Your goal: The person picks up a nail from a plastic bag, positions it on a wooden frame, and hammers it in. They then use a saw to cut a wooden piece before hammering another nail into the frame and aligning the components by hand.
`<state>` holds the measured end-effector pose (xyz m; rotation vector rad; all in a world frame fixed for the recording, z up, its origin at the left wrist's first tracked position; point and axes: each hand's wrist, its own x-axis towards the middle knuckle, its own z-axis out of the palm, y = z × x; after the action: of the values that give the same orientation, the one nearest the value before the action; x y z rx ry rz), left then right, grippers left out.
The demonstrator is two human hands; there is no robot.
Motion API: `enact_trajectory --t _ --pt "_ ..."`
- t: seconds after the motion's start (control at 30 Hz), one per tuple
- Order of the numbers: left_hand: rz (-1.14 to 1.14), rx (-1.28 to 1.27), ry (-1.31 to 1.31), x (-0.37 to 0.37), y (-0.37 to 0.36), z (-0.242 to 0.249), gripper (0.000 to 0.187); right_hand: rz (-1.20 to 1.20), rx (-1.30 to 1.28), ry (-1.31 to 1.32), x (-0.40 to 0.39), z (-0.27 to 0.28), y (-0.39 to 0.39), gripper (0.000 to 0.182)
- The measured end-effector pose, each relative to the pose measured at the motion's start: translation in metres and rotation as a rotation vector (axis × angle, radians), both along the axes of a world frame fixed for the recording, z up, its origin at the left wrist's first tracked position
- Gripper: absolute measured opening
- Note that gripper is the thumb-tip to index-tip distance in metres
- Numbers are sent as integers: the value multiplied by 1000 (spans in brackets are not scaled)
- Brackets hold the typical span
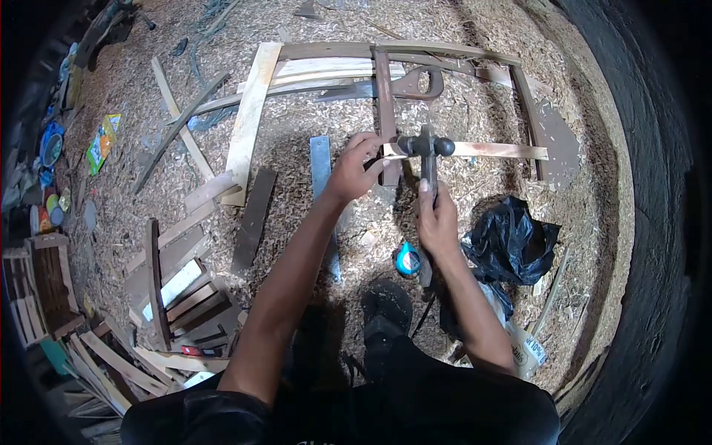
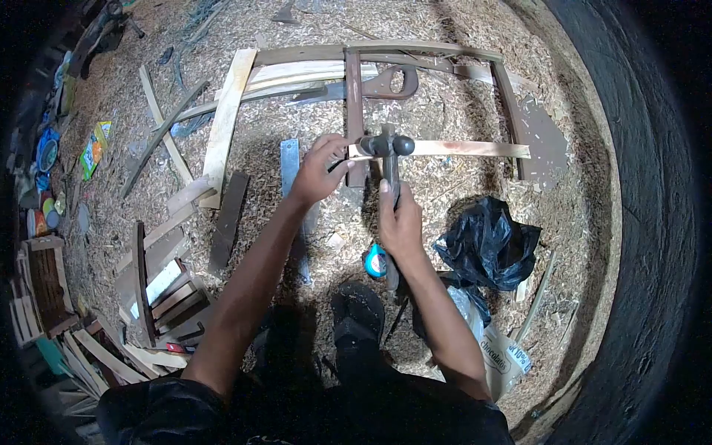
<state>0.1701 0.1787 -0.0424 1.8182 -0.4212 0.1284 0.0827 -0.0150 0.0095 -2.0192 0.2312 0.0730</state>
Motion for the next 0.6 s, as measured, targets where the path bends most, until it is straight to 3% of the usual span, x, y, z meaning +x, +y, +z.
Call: enact_trajectory --t 0.2,0.33,0.43,0.6 --pt "-2 20 -89 7 1 -12 44 25 -4 20 -4 28 7 32" --pt "-63 19 20 3 4 -3 50 -19 343 -154 -1 53 14 31" --pt "-24 -124 342 2 1 -5 55 -103 533 34 1 60 12 30" --pt "-7 -137 290 8 -8 -22 57 -165 503 228 -2 33 -1 38"
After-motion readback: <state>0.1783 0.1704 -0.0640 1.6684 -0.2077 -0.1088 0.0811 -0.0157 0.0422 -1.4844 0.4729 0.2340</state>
